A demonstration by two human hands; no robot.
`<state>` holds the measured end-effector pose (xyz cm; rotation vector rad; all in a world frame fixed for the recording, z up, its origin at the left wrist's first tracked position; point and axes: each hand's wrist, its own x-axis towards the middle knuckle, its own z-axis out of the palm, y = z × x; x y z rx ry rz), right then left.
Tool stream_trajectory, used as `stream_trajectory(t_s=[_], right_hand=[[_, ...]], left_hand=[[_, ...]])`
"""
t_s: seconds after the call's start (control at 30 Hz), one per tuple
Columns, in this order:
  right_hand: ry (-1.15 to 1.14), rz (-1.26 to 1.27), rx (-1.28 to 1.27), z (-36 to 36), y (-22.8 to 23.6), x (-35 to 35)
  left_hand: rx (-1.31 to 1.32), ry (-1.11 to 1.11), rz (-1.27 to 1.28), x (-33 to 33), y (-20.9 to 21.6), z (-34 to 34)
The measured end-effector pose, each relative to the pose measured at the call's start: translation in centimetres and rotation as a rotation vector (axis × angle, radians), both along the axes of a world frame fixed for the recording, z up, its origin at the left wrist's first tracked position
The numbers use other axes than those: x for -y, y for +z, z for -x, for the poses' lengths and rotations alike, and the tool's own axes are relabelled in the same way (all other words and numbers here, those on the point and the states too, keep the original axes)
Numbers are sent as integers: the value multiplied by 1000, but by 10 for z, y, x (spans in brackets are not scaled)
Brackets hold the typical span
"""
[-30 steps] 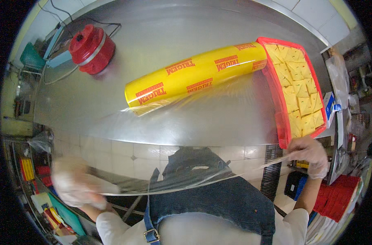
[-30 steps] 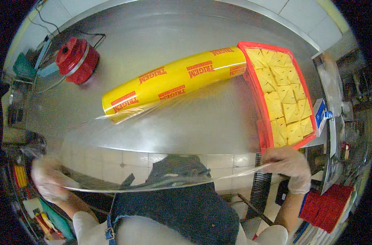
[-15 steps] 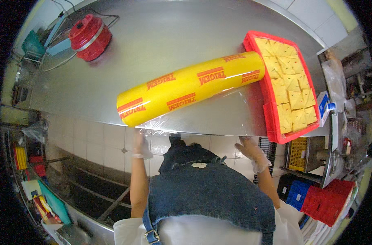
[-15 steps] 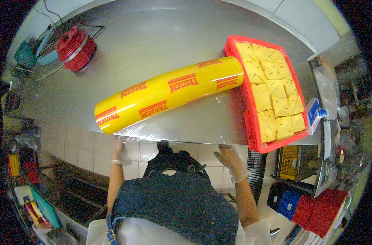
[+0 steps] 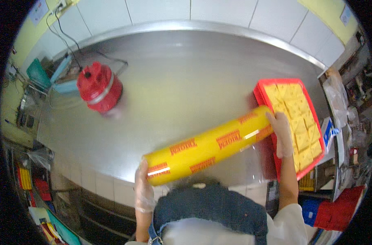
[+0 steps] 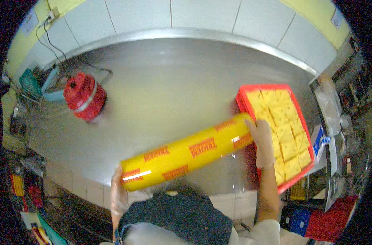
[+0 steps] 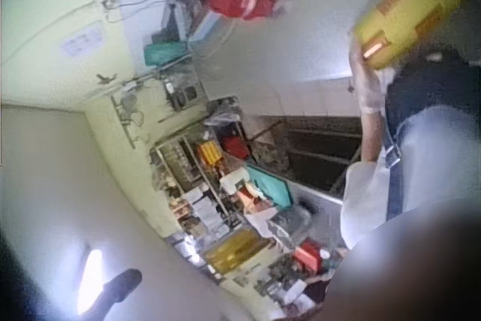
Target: The person inserts toothpicks into many small yellow rectangular food blocks arranged on a stainless steel table, then moves a red tray of finished blocks and wraps it with plastic film. The person handles the blocks and toothpicks by hand and uses a roll of plastic wrap to cover the tray.
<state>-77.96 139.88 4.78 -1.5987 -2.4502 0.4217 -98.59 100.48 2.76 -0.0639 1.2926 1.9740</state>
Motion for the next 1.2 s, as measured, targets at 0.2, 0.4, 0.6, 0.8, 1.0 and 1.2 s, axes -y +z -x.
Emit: stream_trajectory(t_s=[0.2, 0.4, 0.6, 0.8, 1.0, 1.2], right_hand=[[-172, 604, -568, 15, 1, -14], [-57, 1077, -1097, 66, 19, -76], [262, 1058, -1096, 132, 26, -173], [52, 792, -1132, 187, 24, -273], [52, 770, -1158, 185, -29, -271], [243, -450, -262, 47, -14, -272]], left_hand=[[18, -16, 188, -35, -16, 99], [-203, -102, 120, -111, -22, 209], [-353, -183, 53, -238, -14, 305], [-532, -424, -55, -351, -19, 360], [-715, -351, -142, -350, -58, 377], [-1636, 5, 433, -349, -38, 341]])
